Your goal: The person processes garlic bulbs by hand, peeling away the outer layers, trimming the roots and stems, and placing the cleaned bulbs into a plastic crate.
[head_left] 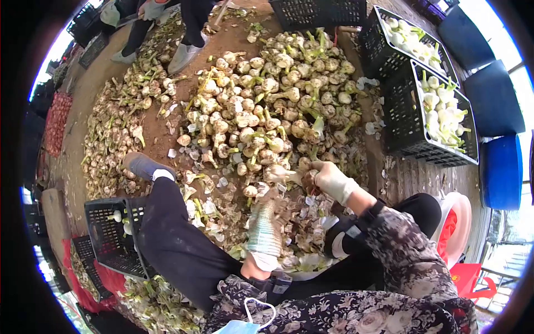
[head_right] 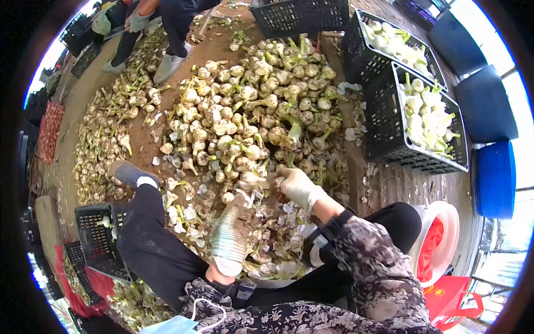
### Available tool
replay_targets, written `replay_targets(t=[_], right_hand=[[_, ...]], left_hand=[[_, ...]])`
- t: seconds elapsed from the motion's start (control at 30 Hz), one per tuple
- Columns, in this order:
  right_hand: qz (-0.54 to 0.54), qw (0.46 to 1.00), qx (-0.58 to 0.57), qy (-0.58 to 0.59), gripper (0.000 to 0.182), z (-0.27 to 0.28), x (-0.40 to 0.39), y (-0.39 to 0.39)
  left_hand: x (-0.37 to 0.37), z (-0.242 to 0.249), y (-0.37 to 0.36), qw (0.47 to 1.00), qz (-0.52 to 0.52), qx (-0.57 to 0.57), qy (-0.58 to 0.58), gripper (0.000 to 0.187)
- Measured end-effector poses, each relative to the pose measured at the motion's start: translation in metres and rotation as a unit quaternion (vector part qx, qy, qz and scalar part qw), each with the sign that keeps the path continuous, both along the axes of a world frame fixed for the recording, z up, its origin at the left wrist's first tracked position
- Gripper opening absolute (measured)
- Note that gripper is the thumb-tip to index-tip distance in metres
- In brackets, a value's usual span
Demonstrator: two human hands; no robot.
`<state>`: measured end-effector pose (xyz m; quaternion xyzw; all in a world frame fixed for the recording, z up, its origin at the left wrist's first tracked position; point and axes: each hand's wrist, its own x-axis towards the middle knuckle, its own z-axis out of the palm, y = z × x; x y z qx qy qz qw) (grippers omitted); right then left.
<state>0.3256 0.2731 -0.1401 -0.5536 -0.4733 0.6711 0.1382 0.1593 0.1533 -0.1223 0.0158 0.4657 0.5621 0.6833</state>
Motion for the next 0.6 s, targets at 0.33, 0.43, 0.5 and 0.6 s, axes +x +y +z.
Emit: replay_targets(t=[0.33, 0.43, 0.5, 0.6], right_hand=[[0.330, 0.830, 0.327, -0.308, 0.031, 0.040, -0.004, -0.018], [0.353, 0.836, 0.375, -0.190, 0.037, 0.062, -0.013, -0.033], [0.368, 0.844, 0.364, -0.139, 0.038, 0.067, -0.016, -0.030], [0.406, 0.860, 0.272, -0.144, 0.043, 0.065, -0.025, -0.017]], left_hand=[[-0.024, -0.076, -0.001, 0.984, 0.096, -0.049, 0.144, 0.017], [-0.056, -0.115, 0.012, 0.976, 0.122, -0.169, 0.064, 0.013], [-0.063, -0.102, 0.025, 0.942, 0.138, -0.288, 0.104, 0.016], [-0.125, -0.208, 0.024, 0.921, 0.164, -0.321, 0.148, 0.028]])
